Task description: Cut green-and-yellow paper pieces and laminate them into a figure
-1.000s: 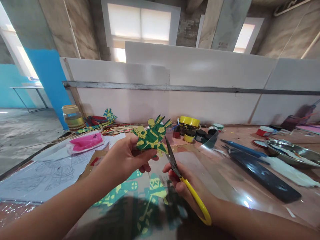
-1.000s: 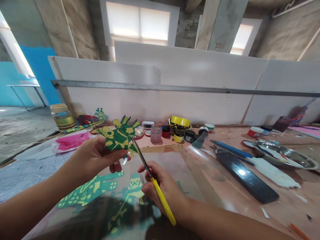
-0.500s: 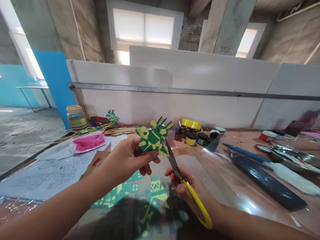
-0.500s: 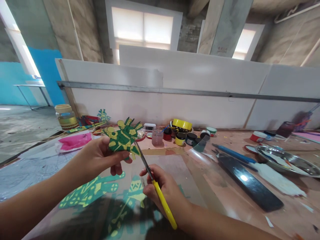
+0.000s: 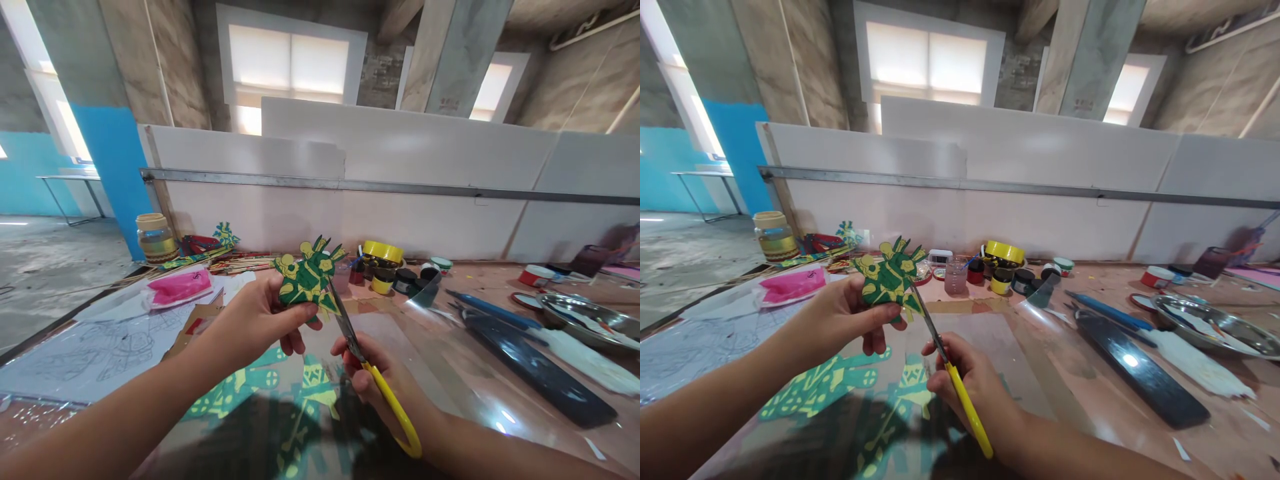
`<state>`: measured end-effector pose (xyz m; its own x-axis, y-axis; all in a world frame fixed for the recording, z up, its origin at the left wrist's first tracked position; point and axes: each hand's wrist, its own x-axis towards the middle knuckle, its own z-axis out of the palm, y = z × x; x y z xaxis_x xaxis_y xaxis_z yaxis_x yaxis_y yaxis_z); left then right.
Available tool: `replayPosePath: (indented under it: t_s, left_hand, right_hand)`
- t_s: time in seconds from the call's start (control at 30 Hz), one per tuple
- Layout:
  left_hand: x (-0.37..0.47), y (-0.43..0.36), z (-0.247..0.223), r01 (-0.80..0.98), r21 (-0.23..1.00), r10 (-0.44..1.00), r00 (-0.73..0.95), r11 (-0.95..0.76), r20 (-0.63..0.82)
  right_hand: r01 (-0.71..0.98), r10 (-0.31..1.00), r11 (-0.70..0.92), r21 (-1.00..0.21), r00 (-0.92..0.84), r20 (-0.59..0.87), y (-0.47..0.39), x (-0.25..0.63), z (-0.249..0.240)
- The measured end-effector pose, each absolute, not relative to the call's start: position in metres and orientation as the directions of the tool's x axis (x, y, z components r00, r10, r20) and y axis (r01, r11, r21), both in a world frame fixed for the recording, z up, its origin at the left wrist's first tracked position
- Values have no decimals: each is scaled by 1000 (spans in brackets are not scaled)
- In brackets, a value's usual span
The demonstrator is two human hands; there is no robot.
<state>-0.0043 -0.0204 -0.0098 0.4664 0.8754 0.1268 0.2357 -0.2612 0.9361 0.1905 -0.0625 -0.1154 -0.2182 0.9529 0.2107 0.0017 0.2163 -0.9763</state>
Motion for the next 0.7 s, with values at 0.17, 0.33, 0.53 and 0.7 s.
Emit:
replayPosePath:
  t_s: [0.17, 0.33, 0.53, 0.7]
  left_hand:
    - [-5, -21, -9, 248, 933, 877, 465, -260, 121]
    - [-5, -22, -8, 241, 937, 877, 466, -252, 116]
    - [-6, -18, -13, 215, 935, 870, 467, -282, 155]
    - [-6, -22, -17, 404, 815, 862, 462, -416, 211]
  right_hand:
    - [-8, 959, 209, -978, -196, 206, -63, 189, -113]
    - [-10, 958, 205, -979, -204, 203, -64, 188, -111]
    - [49, 945, 267, -962, -208, 252, -62, 190, -113]
    - [88, 909, 335, -938, -294, 296, -68, 192, -109]
